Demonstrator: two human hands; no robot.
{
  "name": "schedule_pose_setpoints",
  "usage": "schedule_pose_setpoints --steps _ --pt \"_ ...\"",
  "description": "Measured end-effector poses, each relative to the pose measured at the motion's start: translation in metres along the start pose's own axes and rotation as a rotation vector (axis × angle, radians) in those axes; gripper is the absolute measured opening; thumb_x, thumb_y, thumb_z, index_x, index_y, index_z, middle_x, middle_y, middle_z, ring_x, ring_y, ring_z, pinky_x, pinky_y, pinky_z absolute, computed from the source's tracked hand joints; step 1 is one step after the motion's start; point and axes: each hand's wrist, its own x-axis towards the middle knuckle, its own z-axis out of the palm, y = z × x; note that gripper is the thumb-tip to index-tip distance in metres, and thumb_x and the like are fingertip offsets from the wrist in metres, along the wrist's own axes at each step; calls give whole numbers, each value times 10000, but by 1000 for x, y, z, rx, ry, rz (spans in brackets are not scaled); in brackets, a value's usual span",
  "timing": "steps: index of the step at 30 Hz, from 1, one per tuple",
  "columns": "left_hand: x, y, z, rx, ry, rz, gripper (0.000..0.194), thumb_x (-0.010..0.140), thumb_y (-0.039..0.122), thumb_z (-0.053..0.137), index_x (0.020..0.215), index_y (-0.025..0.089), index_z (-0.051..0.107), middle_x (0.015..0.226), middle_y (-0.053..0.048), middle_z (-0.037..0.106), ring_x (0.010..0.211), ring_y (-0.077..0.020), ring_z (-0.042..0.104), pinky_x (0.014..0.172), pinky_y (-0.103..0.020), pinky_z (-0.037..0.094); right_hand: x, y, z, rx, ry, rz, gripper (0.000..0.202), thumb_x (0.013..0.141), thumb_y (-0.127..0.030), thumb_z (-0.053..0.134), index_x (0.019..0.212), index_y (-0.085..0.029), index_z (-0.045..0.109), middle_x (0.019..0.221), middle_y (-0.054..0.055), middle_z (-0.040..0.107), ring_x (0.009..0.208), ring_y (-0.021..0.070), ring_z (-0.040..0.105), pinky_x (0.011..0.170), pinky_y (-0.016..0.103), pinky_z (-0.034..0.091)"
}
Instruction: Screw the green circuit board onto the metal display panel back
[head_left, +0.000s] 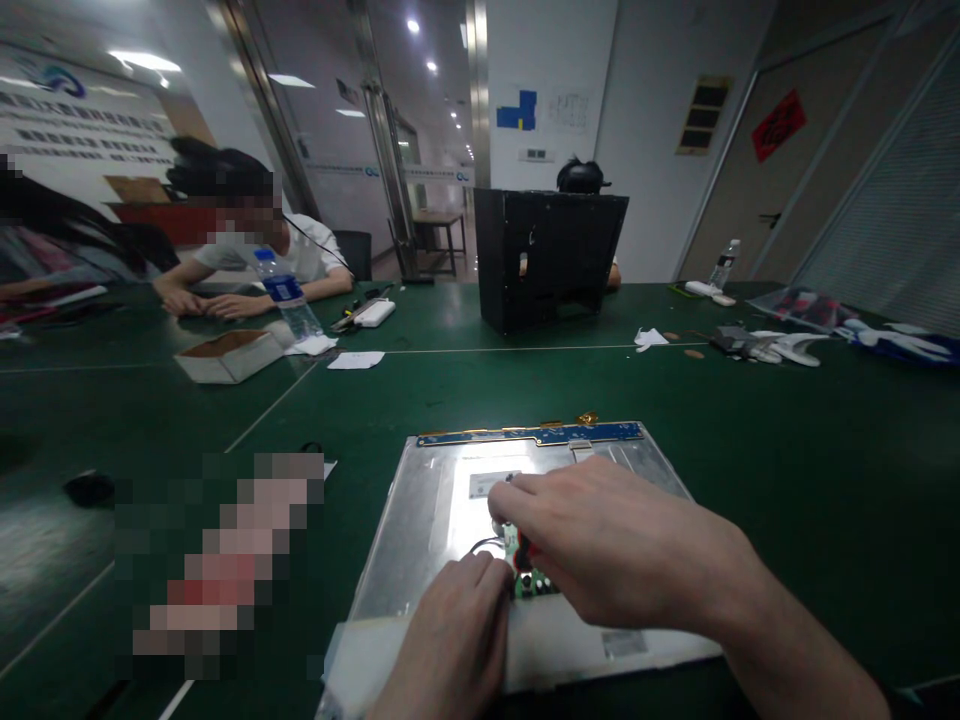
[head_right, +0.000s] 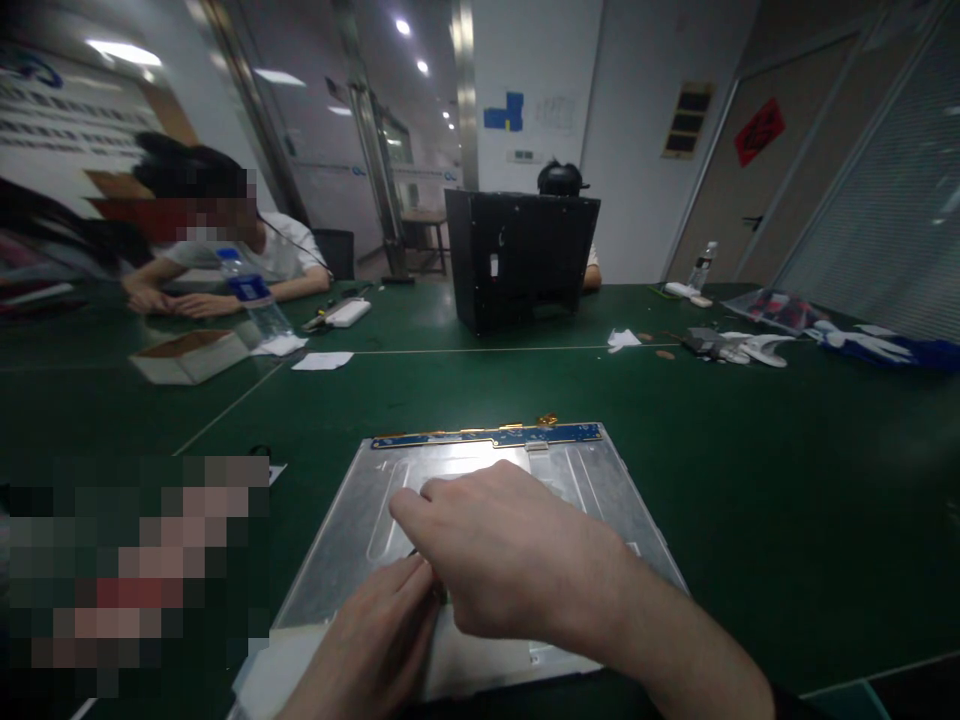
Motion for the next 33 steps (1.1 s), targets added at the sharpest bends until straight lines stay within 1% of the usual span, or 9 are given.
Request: schedule_pose_setpoints --steps 3,8,11,14,16,22,26,30,33 --pt "0 1 0 2 -18 -8 229 862 100 363 918 181 569 899 -102 641 804 -251 607 699 -378 498 2 1 3 -22 30 15 128 844 -190 549 967 -186 514 810 8 634 634 142 530 502 291 268" --pt "1 2 -1 -17 1 -16 234 864 100 359 899 179 577 898 -104 641 804 -249 605 709 -381 496 1 1 4 -22 37 33 126 862 -246 542 971 -184 527 783 12 640 613 149 531 498 295 256" --pt "1 2 0 -32 -17 -16 232 868 104 362 920 180 575 911 -103 640 820 -258 604 712 -394 494 -1 1 2 -8 27 14 142 831 -228 560 959 -184 521 812 19 633 632 150 525 497 288 271" --pt "1 2 0 -26 -32 -16 238 876 106 352 938 179 570 924 -105 639 830 -260 603 717 -397 493 -1 1 0 -2 21 -10 167 784 -158 564 939 -185 511 825 19 624 632 145 514 490 280 275" --pt "1 1 0 -13 -43 -22 236 873 103 353 939 177 568 922 -108 639 830 -258 604 720 -393 493 -1 1 0 0 17 -7 165 779 -127 548 927 -188 508 819 16 624 627 142 518 490 282 272" --pt "-1 0 0 11 -54 -29 223 874 109 360 930 181 563 931 -109 642 840 -255 608 737 -391 496 1 -1 2 -52 17 35 107 841 -196 550 944 -190 521 805 14 656 643 158 576 496 310 267" --pt "-1 -1 2 3 -38 -14 219 868 110 362 926 180 562 939 -112 641 850 -258 606 750 -402 500 2 -2 1 -58 18 48 92 864 -232 536 944 -186 535 780 16 657 624 158 575 489 313 261" --pt "-1 -1 2 -4 -14 -6 223 867 109 366 928 190 565 913 -100 639 835 -242 609 737 -366 503 1 -2 0 -13 -3 30 139 824 -238 572 945 -185 530 818 20 639 625 147 543 483 297 277" --pt "0 0 0 -7 23 -5 211 861 112 382 912 200 567 894 -90 636 832 -231 615 743 -337 504 -1 -2 -1 -3 7 3 161 793 -225 581 937 -185 519 823 20 623 618 145 511 474 290 279"
